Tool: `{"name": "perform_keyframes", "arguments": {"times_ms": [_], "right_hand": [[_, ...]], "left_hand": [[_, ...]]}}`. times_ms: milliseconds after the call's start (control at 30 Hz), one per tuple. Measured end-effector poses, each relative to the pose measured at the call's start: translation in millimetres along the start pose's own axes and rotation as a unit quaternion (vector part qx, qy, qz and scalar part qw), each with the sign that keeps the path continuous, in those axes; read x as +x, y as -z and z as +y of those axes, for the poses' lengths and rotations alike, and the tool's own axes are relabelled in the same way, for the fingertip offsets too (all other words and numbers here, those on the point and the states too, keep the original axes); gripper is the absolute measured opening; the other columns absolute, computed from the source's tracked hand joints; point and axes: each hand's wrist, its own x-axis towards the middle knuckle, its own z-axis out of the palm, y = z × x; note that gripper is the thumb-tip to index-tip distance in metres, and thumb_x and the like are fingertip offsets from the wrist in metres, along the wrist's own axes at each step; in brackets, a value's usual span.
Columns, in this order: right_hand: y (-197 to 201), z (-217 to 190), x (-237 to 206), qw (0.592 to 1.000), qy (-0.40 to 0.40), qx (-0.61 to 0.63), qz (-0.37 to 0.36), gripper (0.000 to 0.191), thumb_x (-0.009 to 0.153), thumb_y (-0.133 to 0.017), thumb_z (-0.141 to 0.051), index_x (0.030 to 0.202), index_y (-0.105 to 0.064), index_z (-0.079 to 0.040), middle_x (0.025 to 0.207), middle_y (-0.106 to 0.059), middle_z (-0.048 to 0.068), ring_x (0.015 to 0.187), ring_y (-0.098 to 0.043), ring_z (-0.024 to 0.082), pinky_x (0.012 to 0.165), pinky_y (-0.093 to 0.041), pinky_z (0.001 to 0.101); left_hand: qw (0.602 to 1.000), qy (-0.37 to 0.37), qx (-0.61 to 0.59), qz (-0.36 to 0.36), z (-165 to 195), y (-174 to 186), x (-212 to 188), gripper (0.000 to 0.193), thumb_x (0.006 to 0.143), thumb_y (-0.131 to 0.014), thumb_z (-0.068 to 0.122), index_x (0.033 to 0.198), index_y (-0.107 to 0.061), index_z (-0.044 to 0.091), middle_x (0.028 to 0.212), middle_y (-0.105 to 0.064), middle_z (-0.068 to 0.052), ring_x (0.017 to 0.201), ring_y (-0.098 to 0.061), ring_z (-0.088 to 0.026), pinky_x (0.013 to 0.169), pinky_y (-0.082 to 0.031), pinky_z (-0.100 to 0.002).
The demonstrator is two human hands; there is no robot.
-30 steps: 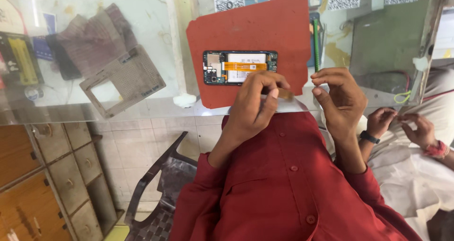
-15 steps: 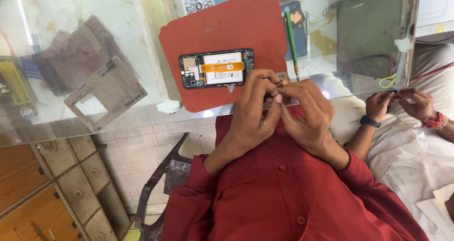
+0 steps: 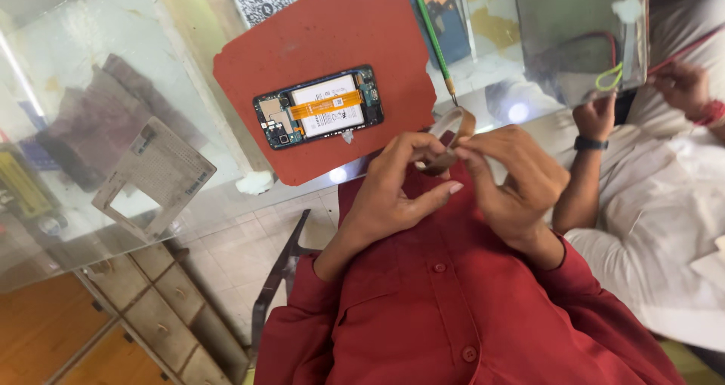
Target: The person applies adhesive tape to the internal components of a disassembled mobile phone. They tear pieces of tape from a roll, place them on the battery and motherboard area, and smooth them down using a green pencil-like tool. The phone remains open on a red mat throughout the process.
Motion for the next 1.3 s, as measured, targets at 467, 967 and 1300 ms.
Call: {"name": "perform_keyframes", "arguments": {"times_ms": [467,967,1300], "right_hand": [[-9,-2,-65,0.936,-0.302,0.176,0.051,0.014,0.098,-0.073,0.010,0.112,-0.069,0.009,0.101,-0.074,0.011,0.090,-0.072,0.013,0.083,-0.059,0.0235],[17,94,-18,0.989,0.071,-0.046,-0.122,0.015,0.085,-0.080,0.011,0.091,-0.075,-0.001,0.090,-0.071,0.007,0.086,-0.064,0.022,0.077,-0.048,0.0321],[-7,109,-8,0.988,0.106,0.052,-0.102,0.026,0.076,-0.065,0.019,0.091,-0.075,0.002,0.092,-0.074,0.009,0.082,-0.067,0.020,0.072,-0.052,0.0303]], "left_hand": [[0.994,-0.038,0.012,-0.100,-25,-2,-46,0.034,0.095,-0.079,0.017,0.120,-0.059,0.005,0.110,-0.070,-0.008,0.098,-0.071,-0.019,0.082,-0.059,-0.030],[0.962,0.063,-0.216,0.153,-82,-126,-44,0.016,0.100,-0.071,0.009,0.109,-0.067,-0.004,0.096,-0.078,-0.008,0.093,-0.077,-0.014,0.081,-0.060,-0.026],[0.940,0.104,-0.142,0.292,-69,-151,-31,0.013,0.096,-0.074,0.007,0.097,-0.068,-0.004,0.078,-0.074,-0.005,0.073,-0.070,-0.006,0.064,-0.052,-0.020]]}}
